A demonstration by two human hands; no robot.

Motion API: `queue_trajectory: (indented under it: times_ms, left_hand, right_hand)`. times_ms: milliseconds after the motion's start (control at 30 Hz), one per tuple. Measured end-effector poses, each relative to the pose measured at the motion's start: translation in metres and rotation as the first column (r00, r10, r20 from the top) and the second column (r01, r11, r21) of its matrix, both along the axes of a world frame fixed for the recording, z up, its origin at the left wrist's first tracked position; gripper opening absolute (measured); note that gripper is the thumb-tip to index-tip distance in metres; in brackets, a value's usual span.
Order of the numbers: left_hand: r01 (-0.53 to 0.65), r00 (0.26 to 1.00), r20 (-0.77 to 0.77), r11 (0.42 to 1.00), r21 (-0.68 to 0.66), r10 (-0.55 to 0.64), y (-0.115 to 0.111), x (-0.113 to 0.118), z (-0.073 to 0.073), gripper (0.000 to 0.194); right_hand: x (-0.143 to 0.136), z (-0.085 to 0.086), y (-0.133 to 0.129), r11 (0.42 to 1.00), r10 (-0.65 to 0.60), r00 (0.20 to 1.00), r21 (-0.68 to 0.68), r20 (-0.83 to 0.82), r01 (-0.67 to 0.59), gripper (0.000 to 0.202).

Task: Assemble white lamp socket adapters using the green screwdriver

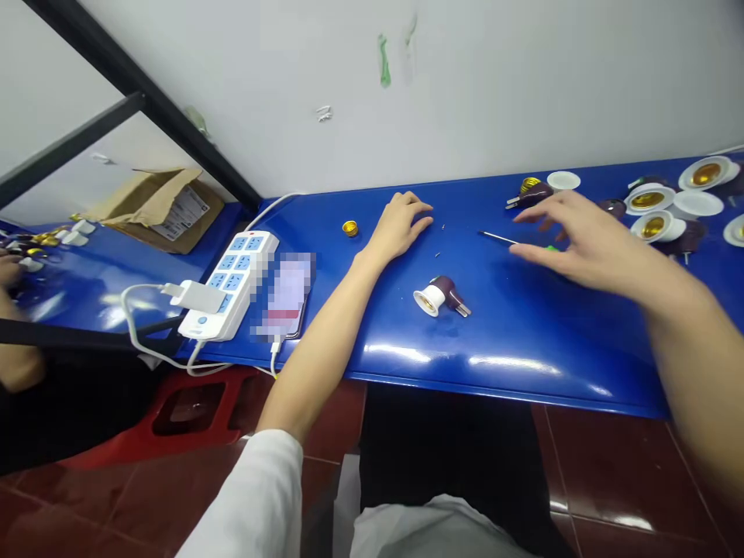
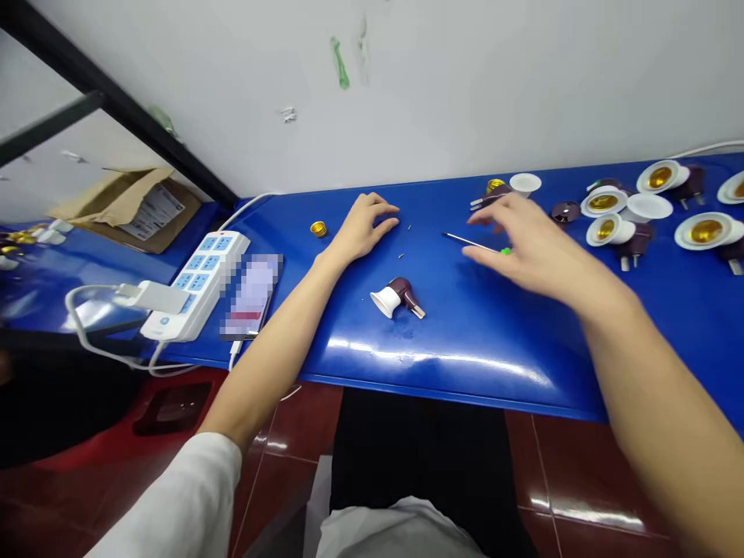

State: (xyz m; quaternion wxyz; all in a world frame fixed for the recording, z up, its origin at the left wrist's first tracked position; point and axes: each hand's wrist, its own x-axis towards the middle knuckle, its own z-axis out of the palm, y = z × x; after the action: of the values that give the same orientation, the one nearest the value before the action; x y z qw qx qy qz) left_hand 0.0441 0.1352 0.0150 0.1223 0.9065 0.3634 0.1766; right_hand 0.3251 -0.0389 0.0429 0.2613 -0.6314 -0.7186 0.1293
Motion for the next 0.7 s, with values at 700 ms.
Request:
queue_trajectory:
  times_ms: [700]
  left_hand:
    - [0.285,0.958,0.042,0.958,-0.004,-0.285,-0.005,0.024,-0.013,0.026]
  right_hand:
    - [0.052,0.009,0.001,0.819,-0.176,0.954,-0.502,0.245,0.280,0.064]
